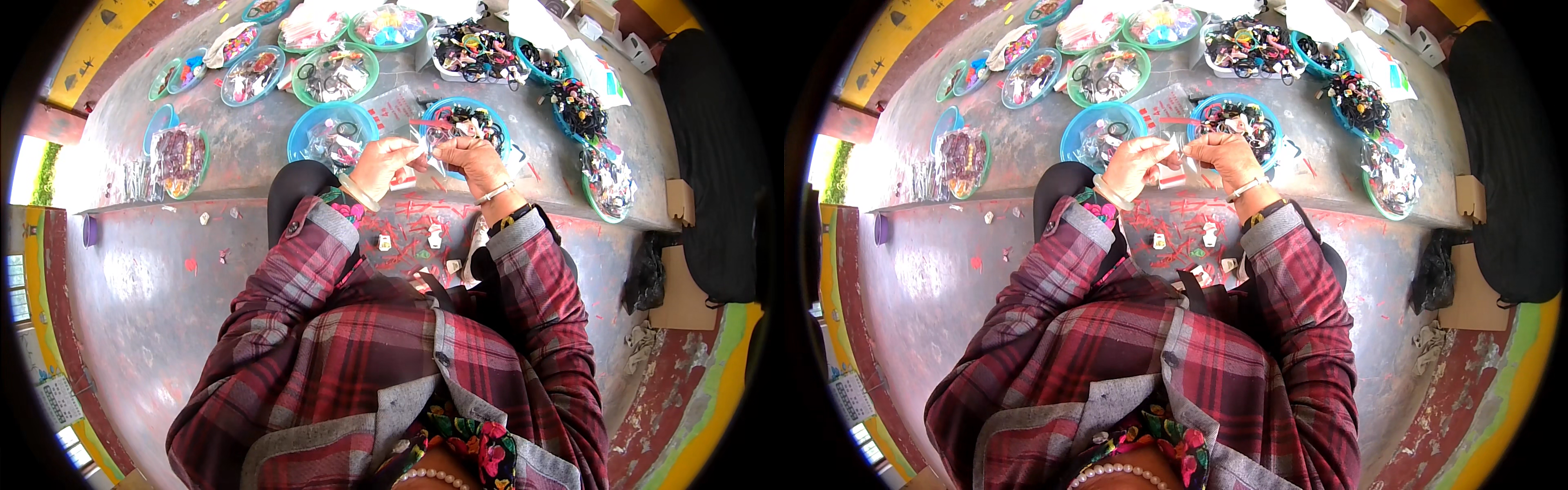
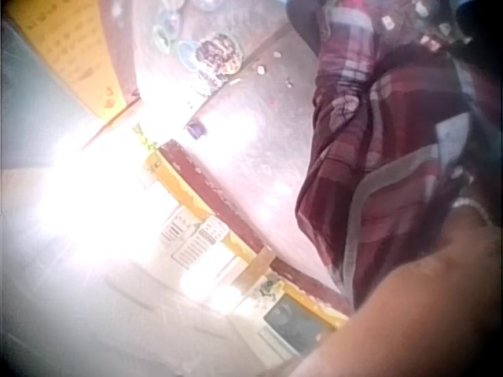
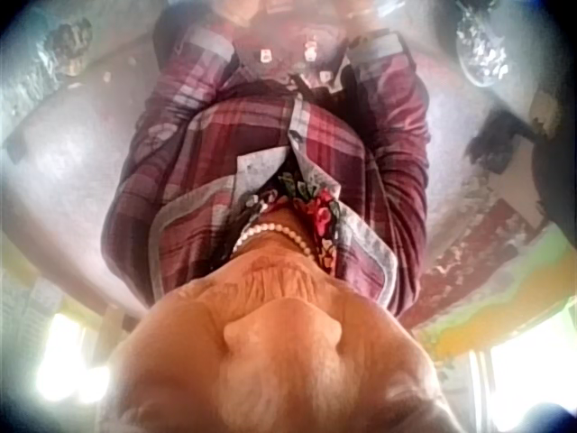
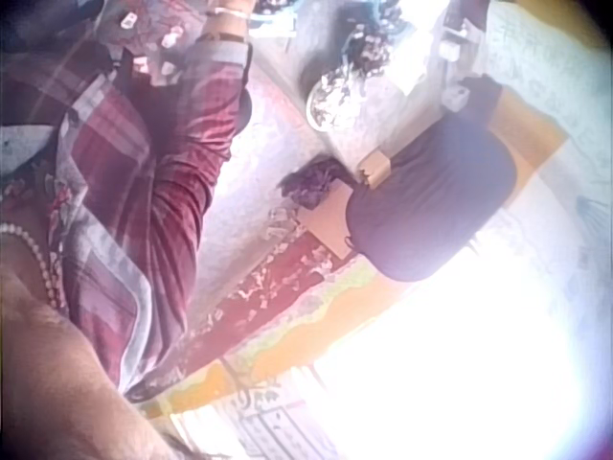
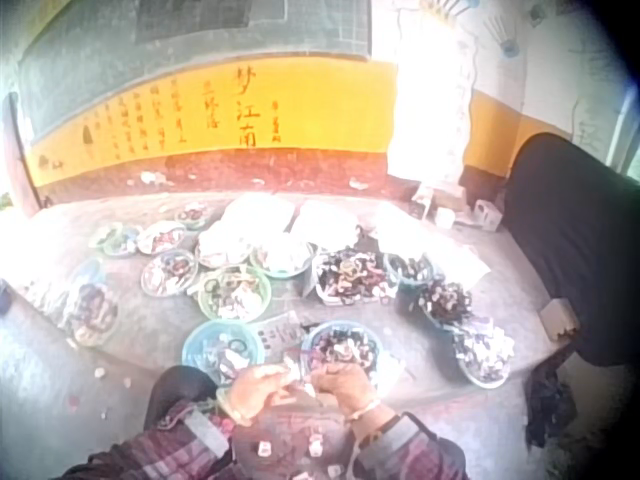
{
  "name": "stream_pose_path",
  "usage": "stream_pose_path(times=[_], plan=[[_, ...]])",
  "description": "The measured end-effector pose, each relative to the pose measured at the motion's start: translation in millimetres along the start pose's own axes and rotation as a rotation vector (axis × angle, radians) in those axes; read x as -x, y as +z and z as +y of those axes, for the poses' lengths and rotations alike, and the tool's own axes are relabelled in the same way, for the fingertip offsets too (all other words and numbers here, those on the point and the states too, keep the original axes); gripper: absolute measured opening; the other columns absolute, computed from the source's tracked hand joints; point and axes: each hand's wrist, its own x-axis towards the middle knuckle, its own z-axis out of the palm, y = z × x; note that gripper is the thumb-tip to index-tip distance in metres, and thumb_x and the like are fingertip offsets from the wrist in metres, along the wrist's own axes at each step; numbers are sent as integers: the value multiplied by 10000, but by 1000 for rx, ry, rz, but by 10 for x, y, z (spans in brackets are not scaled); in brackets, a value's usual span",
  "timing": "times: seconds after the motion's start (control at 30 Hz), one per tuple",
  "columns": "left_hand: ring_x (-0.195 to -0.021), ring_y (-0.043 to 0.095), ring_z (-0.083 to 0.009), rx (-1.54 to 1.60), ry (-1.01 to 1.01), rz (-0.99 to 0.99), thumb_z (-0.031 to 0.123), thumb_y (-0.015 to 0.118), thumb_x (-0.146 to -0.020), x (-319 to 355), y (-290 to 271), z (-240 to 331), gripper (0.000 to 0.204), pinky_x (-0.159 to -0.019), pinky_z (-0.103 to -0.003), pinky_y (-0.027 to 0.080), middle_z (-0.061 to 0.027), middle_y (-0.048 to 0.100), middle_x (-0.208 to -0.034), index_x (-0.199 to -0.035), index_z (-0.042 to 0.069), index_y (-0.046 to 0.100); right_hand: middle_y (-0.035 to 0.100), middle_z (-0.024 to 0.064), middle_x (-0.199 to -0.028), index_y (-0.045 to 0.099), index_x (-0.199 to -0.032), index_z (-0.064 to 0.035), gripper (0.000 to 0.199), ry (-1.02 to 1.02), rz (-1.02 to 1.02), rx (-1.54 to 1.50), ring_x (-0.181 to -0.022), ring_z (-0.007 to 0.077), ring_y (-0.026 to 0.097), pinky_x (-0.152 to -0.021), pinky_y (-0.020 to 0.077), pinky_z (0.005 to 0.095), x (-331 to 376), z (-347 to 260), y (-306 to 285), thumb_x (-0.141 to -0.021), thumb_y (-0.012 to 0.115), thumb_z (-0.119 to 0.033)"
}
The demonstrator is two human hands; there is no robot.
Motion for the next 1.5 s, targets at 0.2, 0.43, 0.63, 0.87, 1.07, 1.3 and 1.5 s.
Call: stream_pose_path(times=[0.2,0.43,0.63,0.87,1.07,1.3,1.5], plan=[[-536,493,-42,25,0,52,156,571,-853,10,5,-16,191,-427,-151,330,-87,633,-787,-934,-15,601,641,24,-712,656,-763,-31,63,5,-39,-21,-622,87,552,-607,420,219,-28,33,-13,-731,676,-82],[-513,476,-38,41,23,91,136,598,-827,27,41,6,160,-431,-154,324,-87,631,-758,-900,-7,607,645,31,-744,652,-794,-31,90,15,-38,-39,-639,92,563,-629,430,217,2,19,24,-740,681,-97],[-484,447,-34,70,26,127,136,606,-822,20,39,4,134,-426,-162,309,-78,627,-726,-855,6,608,645,32,-741,654,-802,-27,93,61,-45,47,-646,94,566,-617,434,226,2,-5,14,-735,684,-84],[-474,458,-43,101,39,104,134,605,-824,7,33,-12,121,-415,-163,322,-71,630,-732,-864,20,608,646,54,-730,641,-763,-7,70,-8,-61,21,-648,104,574,-635,441,237,-11,41,8,-723,679,-51],[-472,467,-43,83,22,72,134,599,-831,-3,8,-46,156,-402,-161,342,-50,627,-764,-935,17,610,640,46,-732,614,-718,-23,56,-27,-69,-16,-684,120,586,-679,438,235,7,-2,35,-714,670,-22],[-446,450,-29,95,-15,-12,116,607,-825,26,38,-16,166,-390,-151,338,-33,617,-763,-947,3,611,624,72,-666,597,-688,-4,93,-70,-27,25,-546,98,549,-468,396,214,-28,42,6,-687,691,-2],[-430,437,-27,71,-47,21,120,609,-824,8,24,-48,180,-386,-151,335,-43,624,-736,-936,-21,617,590,13,-630,607,-712,-19,101,-86,-22,249,-543,69,509,-490,393,210,-59,62,-21,-701,703,-50]])
